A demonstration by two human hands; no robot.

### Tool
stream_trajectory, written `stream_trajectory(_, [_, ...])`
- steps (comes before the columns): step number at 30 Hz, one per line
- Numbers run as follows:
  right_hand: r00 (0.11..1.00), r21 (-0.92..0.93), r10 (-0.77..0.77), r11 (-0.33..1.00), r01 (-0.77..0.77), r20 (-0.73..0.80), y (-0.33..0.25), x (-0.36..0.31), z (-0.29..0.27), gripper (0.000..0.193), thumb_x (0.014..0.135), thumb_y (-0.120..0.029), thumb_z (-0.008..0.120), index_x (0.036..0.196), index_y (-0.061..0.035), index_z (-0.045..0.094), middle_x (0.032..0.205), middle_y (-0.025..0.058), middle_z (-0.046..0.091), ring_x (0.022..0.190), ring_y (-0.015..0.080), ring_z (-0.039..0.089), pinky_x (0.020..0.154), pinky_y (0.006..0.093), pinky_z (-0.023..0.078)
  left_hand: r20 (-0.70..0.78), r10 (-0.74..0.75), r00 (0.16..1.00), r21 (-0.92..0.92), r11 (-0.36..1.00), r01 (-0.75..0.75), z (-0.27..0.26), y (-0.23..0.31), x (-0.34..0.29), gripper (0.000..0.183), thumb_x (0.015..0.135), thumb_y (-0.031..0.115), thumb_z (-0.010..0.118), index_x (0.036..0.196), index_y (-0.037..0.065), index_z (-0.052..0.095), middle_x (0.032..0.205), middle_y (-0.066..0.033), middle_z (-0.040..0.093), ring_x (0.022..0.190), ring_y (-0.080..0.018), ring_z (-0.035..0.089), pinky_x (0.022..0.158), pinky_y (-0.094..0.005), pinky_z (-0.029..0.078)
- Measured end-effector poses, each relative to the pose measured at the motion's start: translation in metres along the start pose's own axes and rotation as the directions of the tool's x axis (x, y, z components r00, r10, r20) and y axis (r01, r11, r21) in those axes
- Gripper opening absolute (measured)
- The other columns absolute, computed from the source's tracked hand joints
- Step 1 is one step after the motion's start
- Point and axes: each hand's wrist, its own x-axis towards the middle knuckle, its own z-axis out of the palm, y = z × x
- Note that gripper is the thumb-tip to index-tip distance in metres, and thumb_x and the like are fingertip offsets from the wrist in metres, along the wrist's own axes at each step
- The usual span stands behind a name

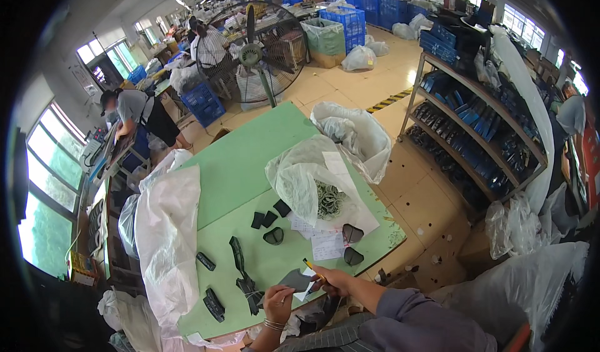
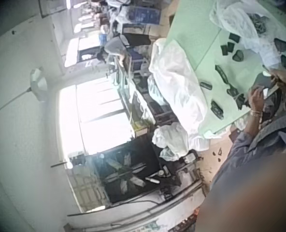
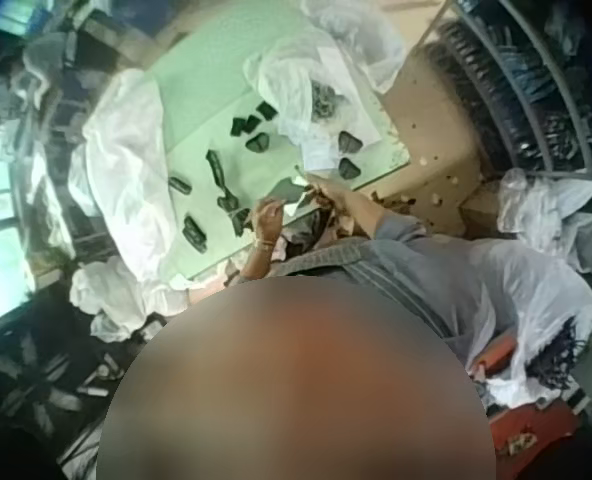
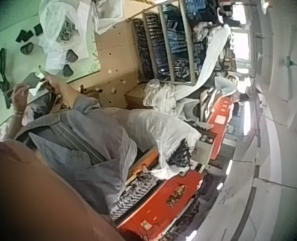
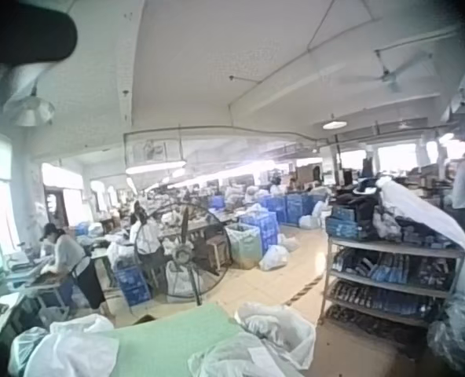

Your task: The recorder is arranging cut shoe components on a machine bed and then moves to a workbench to sort and mark them with a pencil.

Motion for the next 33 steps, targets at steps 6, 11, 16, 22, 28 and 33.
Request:
stream_trajectory(6, [0.989,-0.035,-0.146,0.989,0.147,0.02,0.015,-0.013,-0.003,0.022,0.088,-0.025,0.066,0.093,-0.0084,0.053,0.062,-0.0031,0.046,0.042,0.0067,0.032,0.039,0.0247,0.024,0.175,0.094,0.98,-0.002,0.995,-0.095,0.014,0.016,0.005,0.015,0.07,0.001,0.069,0.08,0.012,0.072,0.083,-0.0043,0.064,0.084,-0.0245,0.062,0.075,-0.0361,0.048])
stream_trajectory(11, [0.782,-0.514,-0.619,0.696,0.502,-0.073,0.029,0.009,-0.017,0.03,0.087,-0.025,0.065,0.105,-0.0037,0.054,0.063,-0.0008,0.045,0.045,0.0098,0.042,0.041,0.0266,0.035,0.292,0.167,0.942,-0.148,0.981,-0.128,0.011,0.02,-0.001,0.018,0.072,-0.001,0.064,0.084,0.01,0.072,0.093,-0.0056,0.067,0.096,-0.0252,0.063,0.084,-0.0385,0.048])
stream_trajectory(16, [0.879,-0.482,-0.448,0.814,0.326,-0.163,0.027,-0.01,-0.026,0.032,0.087,-0.026,0.064,0.106,-0.002,0.054,0.065,0.0,0.046,0.047,0.0104,0.046,0.043,0.0272,0.039,0.581,0.204,0.788,-0.445,0.89,0.097,0.006,0.026,-0.05,0.009,0.08,0.006,0.065,0.088,0.006,0.071,0.094,-0.0093,0.068,0.091,-0.0291,0.064,0.081,-0.0365,0.051])
stream_trajectory(22, [0.842,-0.551,-0.498,0.771,0.32,-0.208,0.013,-0.003,-0.025,0.023,0.088,-0.025,0.063,0.089,-0.0056,0.051,0.063,-0.0009,0.044,0.045,0.0093,0.044,0.04,0.0274,0.037,0.766,-0.05,0.641,-0.231,0.909,0.346,-0.011,0.003,-0.099,0.012,0.083,0.016,0.067,0.09,0.005,0.07,0.091,-0.0115,0.068,0.085,-0.028,0.066,0.074,-0.0335,0.052])
stream_trajectory(28, [0.811,-0.714,-0.564,0.631,0.302,-0.156,-0.004,0.053,-0.032,0.03,0.085,-0.028,0.063,0.096,-0.0013,0.057,0.069,0.0094,0.057,0.055,0.0196,0.056,0.052,0.0361,0.044,0.285,-0.135,0.949,-0.001,0.99,0.142,-0.006,-0.041,-0.023,0.013,0.083,0.02,0.066,0.086,0.007,0.068,0.086,-0.013,0.067,0.08,-0.031,0.064,0.072,-0.0389,0.051])
stream_trajectory(33, [0.769,-0.926,-0.639,0.288,0.244,0.004,-0.016,0.127,-0.039,0.033,0.083,-0.031,0.062,0.092,-0.0003,0.056,0.09,0.0208,0.063,0.084,0.0382,0.061,0.074,0.0446,0.046,0.257,-0.013,0.966,0.095,0.995,-0.012,0.024,-0.091,0.023,0.01,0.08,0.017,0.066,0.085,0.008,0.066,0.088,-0.0089,0.066,0.086,-0.0308,0.06,0.078,-0.0404,0.048])
